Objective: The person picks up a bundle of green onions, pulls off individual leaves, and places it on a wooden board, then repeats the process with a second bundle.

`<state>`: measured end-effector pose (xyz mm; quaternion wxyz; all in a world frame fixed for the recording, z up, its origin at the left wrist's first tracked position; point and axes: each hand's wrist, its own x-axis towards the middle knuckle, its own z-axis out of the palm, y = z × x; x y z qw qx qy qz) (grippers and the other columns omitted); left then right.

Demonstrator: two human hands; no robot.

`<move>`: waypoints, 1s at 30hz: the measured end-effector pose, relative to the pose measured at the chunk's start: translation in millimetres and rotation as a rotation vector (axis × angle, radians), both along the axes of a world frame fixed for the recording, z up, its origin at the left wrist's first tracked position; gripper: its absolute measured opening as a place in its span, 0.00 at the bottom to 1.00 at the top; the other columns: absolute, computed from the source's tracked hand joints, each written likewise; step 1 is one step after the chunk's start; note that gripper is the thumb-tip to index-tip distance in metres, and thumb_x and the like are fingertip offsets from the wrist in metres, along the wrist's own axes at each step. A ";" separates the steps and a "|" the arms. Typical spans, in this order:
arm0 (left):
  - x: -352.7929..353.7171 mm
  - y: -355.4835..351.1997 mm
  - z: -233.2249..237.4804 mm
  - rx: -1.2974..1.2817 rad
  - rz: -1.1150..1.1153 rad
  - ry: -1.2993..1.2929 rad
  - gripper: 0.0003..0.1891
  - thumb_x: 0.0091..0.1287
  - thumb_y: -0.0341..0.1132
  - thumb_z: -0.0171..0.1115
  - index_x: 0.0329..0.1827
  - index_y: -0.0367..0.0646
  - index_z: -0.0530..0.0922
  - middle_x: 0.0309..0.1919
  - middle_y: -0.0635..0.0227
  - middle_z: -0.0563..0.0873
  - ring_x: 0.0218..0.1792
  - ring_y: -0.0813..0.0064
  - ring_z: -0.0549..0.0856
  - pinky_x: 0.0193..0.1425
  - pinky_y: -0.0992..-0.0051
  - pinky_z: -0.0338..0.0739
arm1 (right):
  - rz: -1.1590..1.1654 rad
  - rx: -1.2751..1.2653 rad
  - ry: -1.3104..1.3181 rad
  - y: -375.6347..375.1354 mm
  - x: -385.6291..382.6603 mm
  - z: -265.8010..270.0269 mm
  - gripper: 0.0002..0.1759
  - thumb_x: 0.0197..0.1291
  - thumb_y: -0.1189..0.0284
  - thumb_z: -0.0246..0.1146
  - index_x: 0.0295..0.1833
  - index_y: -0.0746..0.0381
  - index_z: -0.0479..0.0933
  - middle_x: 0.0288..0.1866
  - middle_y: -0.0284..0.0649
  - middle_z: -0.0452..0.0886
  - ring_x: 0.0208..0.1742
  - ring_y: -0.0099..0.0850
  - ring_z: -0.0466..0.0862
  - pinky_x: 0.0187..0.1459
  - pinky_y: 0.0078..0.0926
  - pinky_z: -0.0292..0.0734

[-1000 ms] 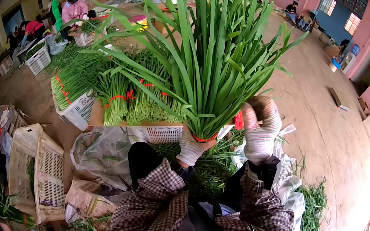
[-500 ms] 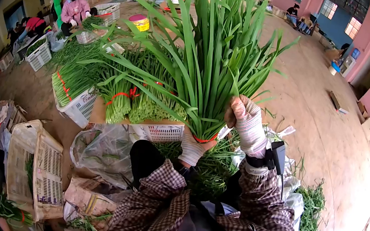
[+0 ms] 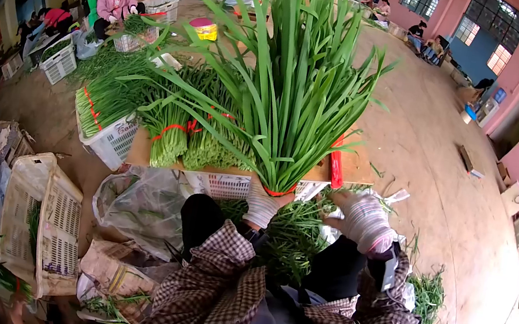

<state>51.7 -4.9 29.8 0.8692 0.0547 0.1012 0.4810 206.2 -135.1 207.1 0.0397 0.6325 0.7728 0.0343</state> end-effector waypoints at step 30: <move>1.0 -1.9 -0.9 0.002 0.061 -0.063 0.33 0.58 0.62 0.54 0.57 0.44 0.71 0.55 0.64 0.76 0.58 0.61 0.72 0.61 0.51 0.65 | 0.715 0.014 1.261 35.6 -19.1 42.0 0.11 0.55 0.68 0.66 0.36 0.65 0.78 0.45 0.45 0.81 0.43 0.33 0.80 0.46 0.32 0.76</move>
